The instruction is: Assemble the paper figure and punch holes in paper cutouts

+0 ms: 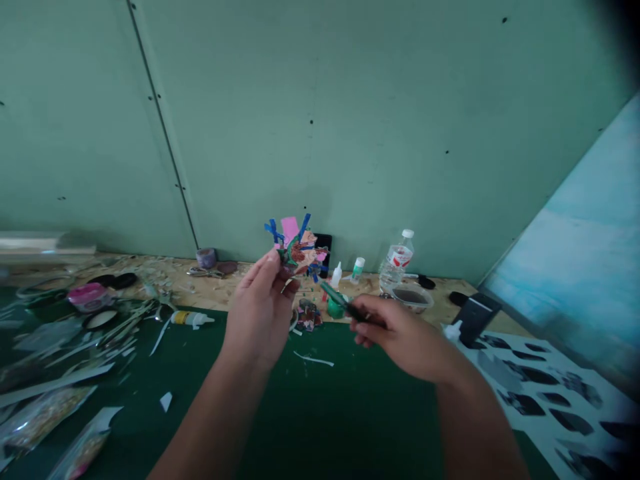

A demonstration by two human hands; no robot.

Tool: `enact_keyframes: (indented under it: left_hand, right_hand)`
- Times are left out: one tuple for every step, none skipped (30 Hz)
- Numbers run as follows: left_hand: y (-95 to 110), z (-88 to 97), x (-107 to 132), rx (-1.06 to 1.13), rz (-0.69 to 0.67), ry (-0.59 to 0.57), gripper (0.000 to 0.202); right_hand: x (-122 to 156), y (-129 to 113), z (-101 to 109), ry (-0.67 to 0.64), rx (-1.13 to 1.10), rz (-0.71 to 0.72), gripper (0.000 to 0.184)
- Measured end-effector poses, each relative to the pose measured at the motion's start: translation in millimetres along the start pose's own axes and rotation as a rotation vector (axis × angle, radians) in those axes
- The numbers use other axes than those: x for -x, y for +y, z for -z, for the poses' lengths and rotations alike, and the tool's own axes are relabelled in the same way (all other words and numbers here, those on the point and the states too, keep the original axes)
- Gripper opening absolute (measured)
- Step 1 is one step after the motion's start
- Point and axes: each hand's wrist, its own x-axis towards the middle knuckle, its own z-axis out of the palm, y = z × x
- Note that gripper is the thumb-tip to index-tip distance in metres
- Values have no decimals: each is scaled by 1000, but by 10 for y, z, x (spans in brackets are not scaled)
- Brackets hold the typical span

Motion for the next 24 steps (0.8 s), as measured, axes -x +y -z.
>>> enact_keyframes:
  left_hand:
    - [11, 9, -5, -12, -4, 18, 14]
    - [17, 13, 1, -28, 6, 18, 14]
    - [17, 10, 16, -45, 25, 6, 13]
    - [12, 1, 40, -64, 53, -15, 13]
    - [4, -11, 69, -82, 89, -40, 13]
    - [-6, -25, 101, -99, 127, -68, 14]
    - [-15, -39, 132, -112, 161, -95, 16]
    - [-23, -51, 161, -121, 188, -115, 16]
    - [-28, -61, 186, -128, 208, -132, 17]
    - [-32, -67, 206, -137, 220, -148, 17]
    - [-33, -70, 220, -145, 224, -162, 17]
    - [-32, -71, 230, -154, 225, -171, 17]
    - [-32, -70, 235, -162, 224, -177, 17]
    - [-31, -68, 238, -168, 221, -179, 17]
    - [-31, -66, 239, -171, 219, -179, 17]
    - [-32, -66, 240, -171, 215, -179, 17]
    - [-34, -67, 242, -172, 211, -184, 17]
    - [-37, -70, 244, -172, 209, -193, 17]
    - [-40, -75, 249, -171, 206, -202, 17]
    - [-43, -82, 254, -168, 202, -207, 17]
    - [-47, -89, 261, -166, 200, -208, 17]
    - [-50, -96, 268, -166, 202, -207, 16]
    - [-52, -102, 274, -169, 206, -208, 16]
    - [-54, -106, 281, -174, 210, -212, 15]
  right_hand:
    - [25, 45, 76, 57, 52, -18, 10]
    - [44, 79, 138, 117, 109, -46, 11]
    - [56, 98, 184, 180, 169, -84, 13]
    - [63, 104, 216, 246, 219, -115, 17]
    - [64, 97, 236, 298, 257, -135, 21]
    - [60, 82, 245, 337, 280, -142, 27]
    - [54, 62, 249, 356, 286, -135, 34]
    - [46, 43, 251, 357, 281, -114, 39]
    - [40, 27, 251, 343, 272, -85, 42]
    - [36, 15, 253, 328, 263, -50, 43]
    - [35, 9, 255, 321, 258, -12, 41]
    - [39, 7, 258, 321, 253, 30, 37]
    - [47, 8, 260, 325, 246, 73, 32]
    - [58, 9, 259, 332, 232, 110, 28]
    - [71, 9, 256, 331, 210, 134, 27]
    - [84, 7, 251, 319, 182, 149, 29]
    - [96, 2, 243, 299, 156, 156, 32]
    - [105, -5, 233, 280, 135, 158, 33]
    - [111, -14, 221, 263, 123, 161, 33]
    - [114, -27, 209, 256, 117, 170, 32]
    - [113, -41, 198, 254, 114, 184, 31]
    - [110, -59, 186, 255, 114, 200, 30]
    - [105, -78, 176, 258, 114, 217, 28]
    - [99, -99, 166, 258, 115, 238, 26]
